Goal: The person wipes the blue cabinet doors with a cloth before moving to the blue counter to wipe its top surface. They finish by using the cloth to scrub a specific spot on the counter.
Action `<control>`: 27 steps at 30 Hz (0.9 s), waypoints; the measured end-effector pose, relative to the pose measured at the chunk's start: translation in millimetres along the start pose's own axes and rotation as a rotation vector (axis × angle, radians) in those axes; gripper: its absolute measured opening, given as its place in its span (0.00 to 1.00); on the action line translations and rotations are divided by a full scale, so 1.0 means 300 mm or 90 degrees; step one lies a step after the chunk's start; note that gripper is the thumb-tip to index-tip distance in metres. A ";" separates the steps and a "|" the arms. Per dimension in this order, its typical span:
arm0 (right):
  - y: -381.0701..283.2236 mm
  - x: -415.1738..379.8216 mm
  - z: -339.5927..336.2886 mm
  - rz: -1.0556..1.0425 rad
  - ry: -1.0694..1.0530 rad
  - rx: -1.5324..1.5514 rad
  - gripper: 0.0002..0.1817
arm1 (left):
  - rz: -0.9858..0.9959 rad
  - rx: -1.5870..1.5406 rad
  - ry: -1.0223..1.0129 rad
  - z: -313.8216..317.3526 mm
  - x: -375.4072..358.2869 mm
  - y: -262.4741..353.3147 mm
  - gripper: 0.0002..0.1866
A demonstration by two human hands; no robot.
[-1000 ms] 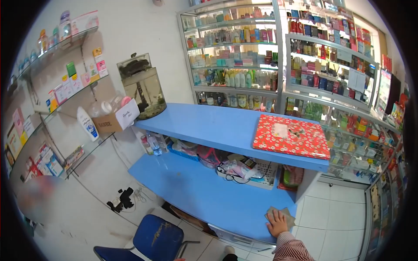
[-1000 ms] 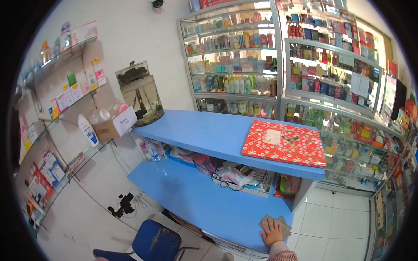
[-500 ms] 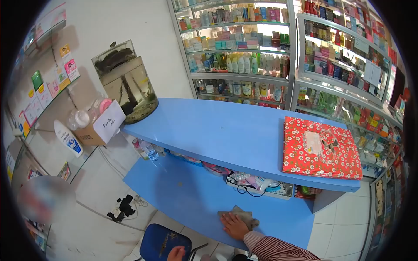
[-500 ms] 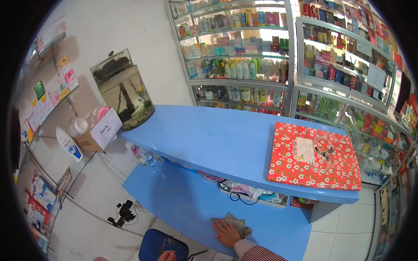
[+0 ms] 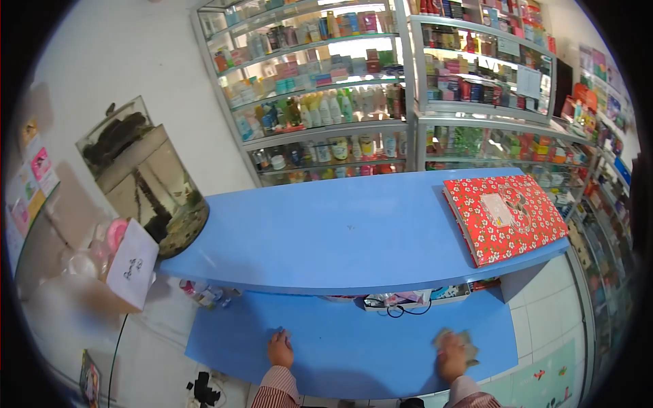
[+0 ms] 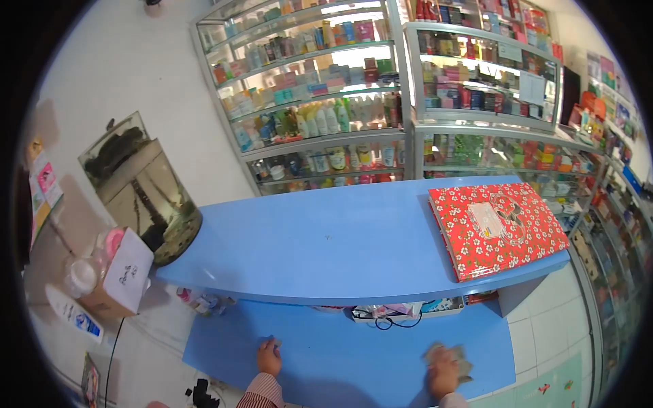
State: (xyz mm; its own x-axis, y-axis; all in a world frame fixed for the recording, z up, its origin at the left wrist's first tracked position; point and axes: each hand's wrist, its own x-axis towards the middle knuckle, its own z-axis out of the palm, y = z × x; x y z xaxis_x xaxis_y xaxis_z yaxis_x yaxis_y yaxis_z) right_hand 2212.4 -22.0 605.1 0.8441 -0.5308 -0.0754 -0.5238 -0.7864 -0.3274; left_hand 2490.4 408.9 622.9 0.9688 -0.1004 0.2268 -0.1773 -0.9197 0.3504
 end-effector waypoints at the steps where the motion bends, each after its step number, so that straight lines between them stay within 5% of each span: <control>1: 0.046 -0.009 -0.032 0.117 0.092 0.040 0.31 | 0.024 0.024 0.013 0.014 0.029 -0.018 0.12; 3: 0.152 0.052 0.015 0.344 0.284 0.113 0.34 | 0.025 0.019 -0.097 -0.024 0.080 -0.015 0.11; 5: 0.115 0.070 0.022 0.385 0.216 0.040 0.33 | 0.025 0.020 -0.201 -0.014 0.099 -0.035 0.09; 8: -0.063 0.084 0.008 0.350 0.135 0.081 0.29 | 0.077 -0.042 -0.101 0.037 0.097 -0.089 0.09; 10: -0.170 0.048 0.230 -0.042 0.199 -0.059 0.32 | 0.012 -0.081 -0.092 0.066 0.107 -0.101 0.07; 11: -0.400 0.015 0.147 -0.054 -0.013 -0.195 0.32 | 0.054 -0.057 -0.085 0.040 0.112 -0.077 0.08; 13: -0.565 -0.110 0.341 -0.354 0.174 -0.072 0.28 | 0.050 -0.124 -0.135 0.073 0.108 -0.060 0.09; 15: -0.708 -0.172 0.160 -0.352 -0.082 -0.006 0.31 | 0.048 -0.182 -0.186 0.111 0.111 0.006 0.10; 17: -0.626 -0.147 0.167 -0.393 -0.098 0.045 0.31 | 0.058 -0.406 -0.168 0.148 0.063 0.184 0.10; 20: -0.477 -0.143 0.062 -0.453 -0.112 0.051 0.29 | -0.004 -0.662 -0.335 0.099 -0.015 0.560 0.09; 27: 0.287 -0.133 -0.163 -0.064 0.160 0.079 0.23 | -0.056 -0.836 -0.502 0.130 -0.022 1.191 0.10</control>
State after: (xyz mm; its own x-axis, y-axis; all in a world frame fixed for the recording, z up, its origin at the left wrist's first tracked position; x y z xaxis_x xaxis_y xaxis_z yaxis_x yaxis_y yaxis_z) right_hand 2128.0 -83.8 626.0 0.8284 -0.5258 0.1932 -0.4078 -0.8025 -0.4356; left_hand 2427.5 66.1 711.1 0.7510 -0.6250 -0.2131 0.2716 -0.0017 0.9624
